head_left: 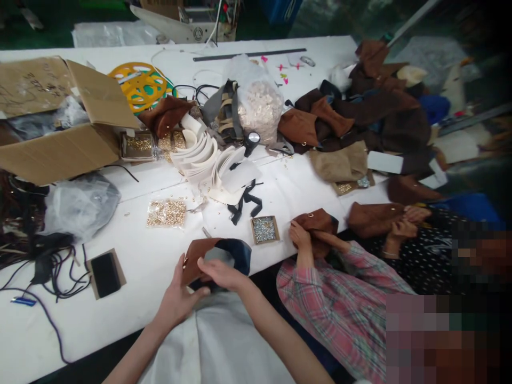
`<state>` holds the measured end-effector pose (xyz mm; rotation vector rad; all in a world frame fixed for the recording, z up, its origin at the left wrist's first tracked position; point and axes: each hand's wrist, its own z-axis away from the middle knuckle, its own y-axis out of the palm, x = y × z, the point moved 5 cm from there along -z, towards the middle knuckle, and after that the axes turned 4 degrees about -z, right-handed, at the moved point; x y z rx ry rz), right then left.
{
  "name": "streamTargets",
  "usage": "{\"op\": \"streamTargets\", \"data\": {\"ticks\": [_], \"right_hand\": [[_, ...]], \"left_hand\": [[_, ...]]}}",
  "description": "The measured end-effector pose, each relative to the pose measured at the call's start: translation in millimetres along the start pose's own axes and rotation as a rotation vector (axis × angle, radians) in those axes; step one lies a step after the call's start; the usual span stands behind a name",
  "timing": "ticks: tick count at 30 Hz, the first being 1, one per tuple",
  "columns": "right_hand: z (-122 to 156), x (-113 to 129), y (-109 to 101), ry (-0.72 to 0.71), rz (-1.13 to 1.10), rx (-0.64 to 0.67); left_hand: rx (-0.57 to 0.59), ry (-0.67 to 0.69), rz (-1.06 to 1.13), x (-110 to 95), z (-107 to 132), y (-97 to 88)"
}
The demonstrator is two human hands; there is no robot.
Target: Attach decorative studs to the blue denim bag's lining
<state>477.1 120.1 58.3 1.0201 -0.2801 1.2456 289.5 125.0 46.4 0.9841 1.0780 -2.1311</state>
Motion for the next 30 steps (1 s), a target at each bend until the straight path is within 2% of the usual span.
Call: {"op": "streamTargets", "data": {"ticks": [1,2,3,4,6,8,10,12,14,19,24,30], "right_hand": [[3,7,-17,-0.043,0.000,-0.061],[7,14,-44,-0.101,-0.001,-0.166],[14,23,-81,-0.196,-0.002,-0.353],[23,31,-124,-0.301,0.040,-0.595],[40,40,-200,-0.384,0.334,-0.991],[41,39,-254,-0.295,0.675,-1.141],[35,28,-286,-0.245,0.762,-1.165],[27,16,-299,-0.230,0.761,-1.172],[20,6,-303,-0.222,0.745,-1.188],[14,-11,-318,-0.228,0.587,-1.177],[23,-30,-335,-0.289,0.285,-1.177],[31,-55,-338,-0.380,-0.141,-1.119]], "left_hand": [[-0.017,-0.024,0.028,-1,-4,-1.8],[-0.038,-0.045,0.040,-2,-9,-3.1],[-0.056,-0.064,0.033,-3,-14,-3.7],[-0.084,-0.085,0.011,-3,-20,-4.1],[-0.162,-0.138,-0.062,-3,-28,-4.4],[-0.214,-0.172,-0.106,-5,-30,-2.8],[-0.159,-0.174,-0.109,-9,-30,3.0],[-0.063,-0.169,-0.096,-13,-27,8.8],[-0.003,-0.160,-0.094,-15,-24,11.2],[-0.017,-0.175,-0.087,-9,-24,11.4],[0.036,-0.197,-0.035,-6,-24,17.4],[0.063,-0.198,-0.014,-10,-24,17.8]]}}
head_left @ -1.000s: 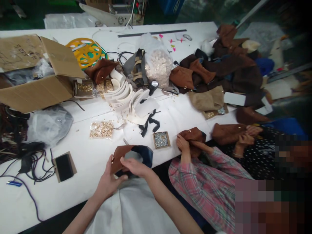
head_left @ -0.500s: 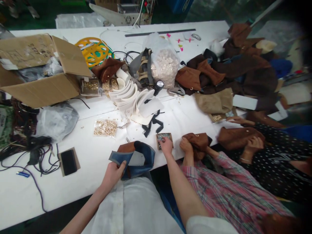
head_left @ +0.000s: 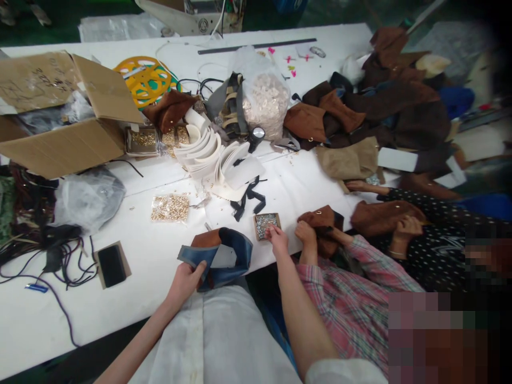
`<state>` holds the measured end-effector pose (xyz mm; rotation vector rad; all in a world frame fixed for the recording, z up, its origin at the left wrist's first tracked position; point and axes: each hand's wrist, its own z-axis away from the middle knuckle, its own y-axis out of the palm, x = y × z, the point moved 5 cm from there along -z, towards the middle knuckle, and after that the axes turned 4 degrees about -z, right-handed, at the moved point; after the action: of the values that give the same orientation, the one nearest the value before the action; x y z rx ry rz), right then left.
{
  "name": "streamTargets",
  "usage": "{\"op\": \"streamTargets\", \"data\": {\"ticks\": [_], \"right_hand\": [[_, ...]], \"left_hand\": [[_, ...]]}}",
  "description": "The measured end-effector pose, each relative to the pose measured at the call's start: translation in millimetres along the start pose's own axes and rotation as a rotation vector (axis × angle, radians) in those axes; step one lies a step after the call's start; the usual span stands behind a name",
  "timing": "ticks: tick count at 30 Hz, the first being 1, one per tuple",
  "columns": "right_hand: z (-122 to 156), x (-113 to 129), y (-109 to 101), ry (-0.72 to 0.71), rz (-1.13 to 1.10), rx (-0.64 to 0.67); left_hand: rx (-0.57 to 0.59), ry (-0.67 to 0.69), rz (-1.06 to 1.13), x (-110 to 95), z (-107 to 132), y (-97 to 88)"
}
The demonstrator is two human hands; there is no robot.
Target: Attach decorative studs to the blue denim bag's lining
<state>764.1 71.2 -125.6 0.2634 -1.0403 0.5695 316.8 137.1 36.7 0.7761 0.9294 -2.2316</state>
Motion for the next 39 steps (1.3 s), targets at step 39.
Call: {"op": "streamTargets", "data": {"ticks": [39], "right_hand": [[29,35,-5,-0.130,-0.124,-0.039]], "left_hand": [[0.003,0.033,0.007,3,4,5.1]]}}
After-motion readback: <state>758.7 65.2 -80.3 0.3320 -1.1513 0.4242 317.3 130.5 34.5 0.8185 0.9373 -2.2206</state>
